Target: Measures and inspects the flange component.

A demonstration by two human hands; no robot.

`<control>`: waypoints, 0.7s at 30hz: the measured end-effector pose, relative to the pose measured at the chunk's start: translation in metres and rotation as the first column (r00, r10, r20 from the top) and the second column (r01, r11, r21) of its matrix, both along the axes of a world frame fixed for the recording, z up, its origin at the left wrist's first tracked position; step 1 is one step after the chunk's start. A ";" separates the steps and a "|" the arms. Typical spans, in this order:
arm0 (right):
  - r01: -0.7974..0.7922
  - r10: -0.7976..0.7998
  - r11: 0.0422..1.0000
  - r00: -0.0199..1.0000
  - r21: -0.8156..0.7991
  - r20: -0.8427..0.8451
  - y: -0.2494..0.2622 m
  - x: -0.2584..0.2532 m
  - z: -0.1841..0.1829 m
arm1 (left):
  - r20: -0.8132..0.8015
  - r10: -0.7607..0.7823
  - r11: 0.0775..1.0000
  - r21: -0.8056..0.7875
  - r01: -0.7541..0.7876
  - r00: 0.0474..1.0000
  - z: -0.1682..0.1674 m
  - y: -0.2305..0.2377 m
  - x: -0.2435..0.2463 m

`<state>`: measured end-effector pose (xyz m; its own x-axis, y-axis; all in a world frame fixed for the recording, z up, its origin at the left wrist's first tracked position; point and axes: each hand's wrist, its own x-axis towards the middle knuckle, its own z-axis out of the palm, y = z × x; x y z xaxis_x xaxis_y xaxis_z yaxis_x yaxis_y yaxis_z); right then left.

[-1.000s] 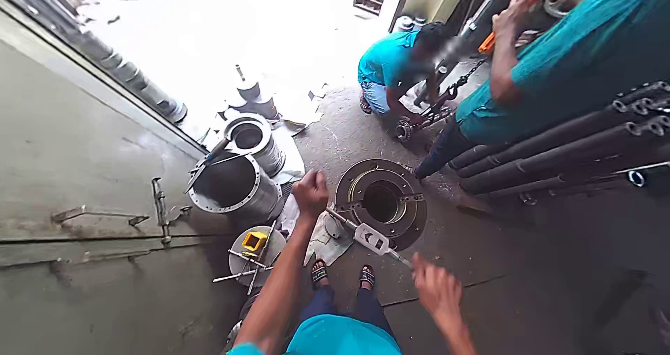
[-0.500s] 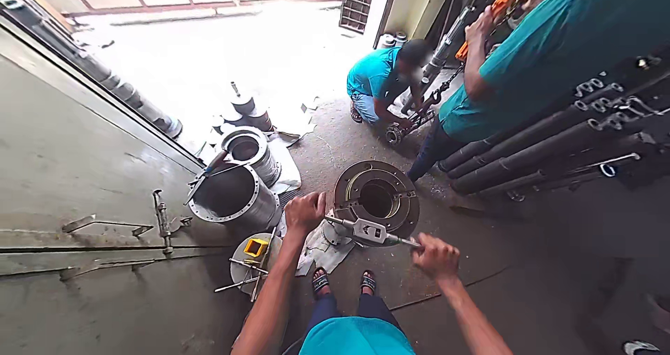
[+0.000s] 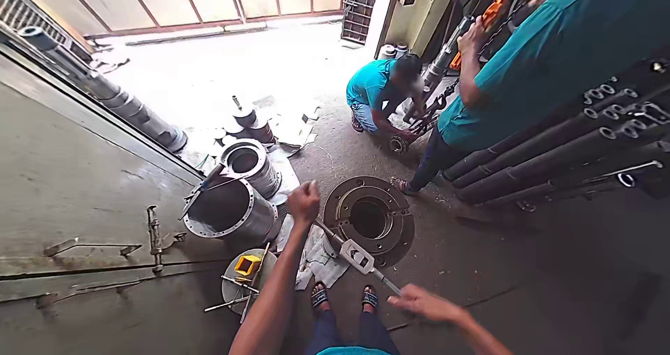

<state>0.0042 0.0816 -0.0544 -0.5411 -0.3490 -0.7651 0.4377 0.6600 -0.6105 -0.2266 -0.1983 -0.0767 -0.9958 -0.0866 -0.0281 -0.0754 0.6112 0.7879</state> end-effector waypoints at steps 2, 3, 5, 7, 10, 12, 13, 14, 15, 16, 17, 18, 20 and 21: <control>0.320 -0.297 0.899 0.947 -0.300 0.122 -0.027 0.038 -0.031 | -0.072 -0.093 0.994 0.042 0.097 0.993 -0.006 0.019 -0.022; 0.338 -0.324 0.895 0.941 -0.290 0.098 -0.021 0.031 -0.033 | -0.133 -0.087 0.993 0.071 0.097 0.987 -0.009 0.025 -0.033; 0.366 -0.369 0.895 0.929 -0.256 0.041 -0.032 0.048 -0.033 | -0.115 -0.124 0.988 0.075 0.133 0.986 -0.017 0.017 -0.019; 0.392 -0.406 0.889 0.914 -0.238 -0.011 -0.029 0.041 -0.027 | -0.173 -0.106 0.980 0.148 0.132 0.979 -0.018 0.024 -0.028; 0.544 -0.557 0.771 0.828 -0.330 0.063 -0.055 0.051 -0.032 | -0.227 -0.161 0.932 0.285 0.224 0.960 -0.021 0.032 -0.041; 0.558 -0.576 0.766 0.816 -0.318 0.046 -0.063 0.061 -0.034 | -0.252 -0.242 0.917 0.255 0.305 0.937 -0.027 0.036 -0.040; 0.533 -0.556 0.786 0.831 -0.314 0.020 -0.068 0.065 -0.035 | -0.226 -0.304 0.927 0.154 0.342 0.926 -0.025 0.027 -0.036; 0.483 -0.522 0.827 0.850 -0.289 -0.073 -0.066 0.060 -0.035 | -0.192 -0.380 0.920 0.022 0.391 0.905 -0.019 0.021 -0.039; 0.425 -0.467 0.880 0.854 -0.210 -0.228 -0.061 0.052 -0.030 | -0.180 -0.451 0.893 -0.090 0.441 0.874 -0.014 0.017 -0.043; 0.388 -0.388 0.918 0.828 -0.087 -0.404 -0.059 0.051 -0.022 | -0.182 -0.513 0.856 -0.178 0.485 0.839 -0.015 0.011 -0.040; 0.381 -0.287 0.924 0.757 0.039 -0.587 -0.058 0.054 -0.017 | -0.172 -0.563 0.820 -0.245 0.518 0.809 -0.016 0.002 -0.033; 0.401 -0.173 0.905 0.653 0.142 -0.737 -0.056 0.053 -0.017 | -0.163 -0.600 0.786 -0.302 0.539 0.783 -0.016 -0.009 -0.029; 0.433 0.016 0.858 0.515 0.277 -0.857 -0.057 0.057 -0.023 | -0.060 -0.656 0.703 -0.409 0.581 0.752 -0.017 -0.024 -0.019; 0.427 0.075 0.849 0.486 0.312 -0.871 -0.058 0.056 -0.025 | -0.007 -0.648 0.688 -0.434 0.582 0.761 -0.013 -0.024 -0.020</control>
